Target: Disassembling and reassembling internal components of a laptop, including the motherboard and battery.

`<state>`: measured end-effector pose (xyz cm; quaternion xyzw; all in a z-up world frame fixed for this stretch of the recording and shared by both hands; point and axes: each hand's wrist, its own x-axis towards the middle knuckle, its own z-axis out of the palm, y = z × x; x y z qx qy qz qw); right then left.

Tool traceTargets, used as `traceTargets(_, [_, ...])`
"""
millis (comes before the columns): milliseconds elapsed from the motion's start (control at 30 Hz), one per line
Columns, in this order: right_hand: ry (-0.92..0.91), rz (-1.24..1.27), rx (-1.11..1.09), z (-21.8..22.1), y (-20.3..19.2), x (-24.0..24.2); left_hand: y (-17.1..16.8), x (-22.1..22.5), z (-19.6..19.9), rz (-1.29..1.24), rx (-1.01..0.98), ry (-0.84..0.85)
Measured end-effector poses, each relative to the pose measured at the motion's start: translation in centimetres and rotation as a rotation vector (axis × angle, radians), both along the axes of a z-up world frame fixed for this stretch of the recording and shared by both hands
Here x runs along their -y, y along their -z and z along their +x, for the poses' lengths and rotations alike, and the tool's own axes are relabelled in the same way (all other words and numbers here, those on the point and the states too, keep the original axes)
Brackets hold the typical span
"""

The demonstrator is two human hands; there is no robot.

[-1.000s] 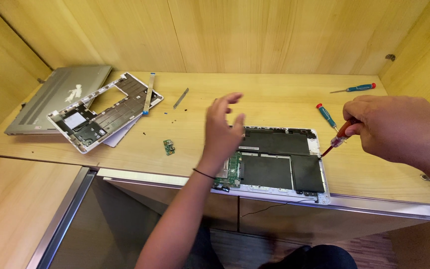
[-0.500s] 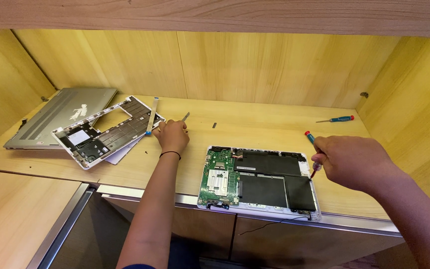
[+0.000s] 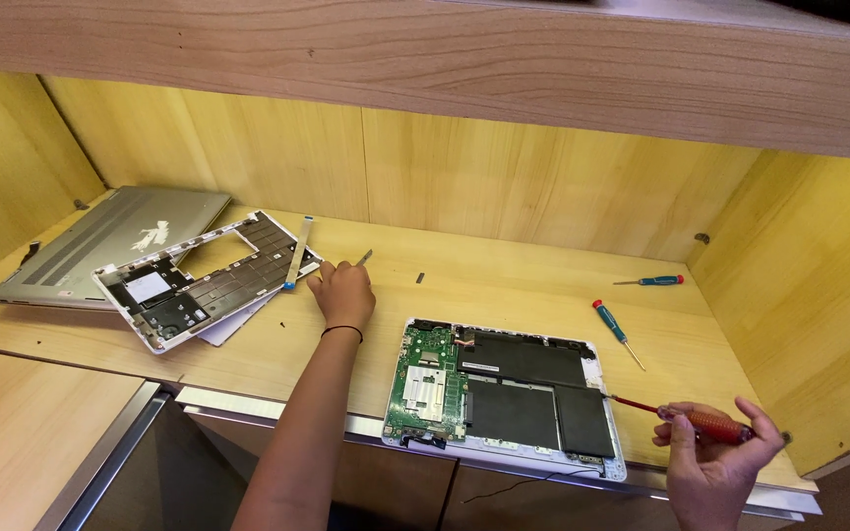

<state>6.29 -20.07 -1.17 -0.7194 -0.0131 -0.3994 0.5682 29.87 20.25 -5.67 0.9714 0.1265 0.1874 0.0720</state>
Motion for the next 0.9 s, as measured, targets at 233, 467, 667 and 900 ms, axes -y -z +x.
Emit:
traceTargets(233, [0.028, 0.141, 0.034, -1.4, 1.1, -0.7, 1.0, -0.4, 0.5, 0.078, 0.044, 0.062])
traceTargets(467, [0.085, 0.418, 0.053, 0.4, 5.2, 2.5, 1.5, -0.8, 0.9, 0.002, 0.068, 0.126])
traceTargets(667, [-0.046, 0.749, 0.107, 0.8, 6.5, 5.4, 1.1, -1.0, 0.7, 0.07, 0.032, 0.138])
traceTargets(900, [-0.141, 0.689, 0.106, 0.0, 6.0, 4.5, 1.6, -1.3, 0.7, 0.176, 0.091, 0.166])
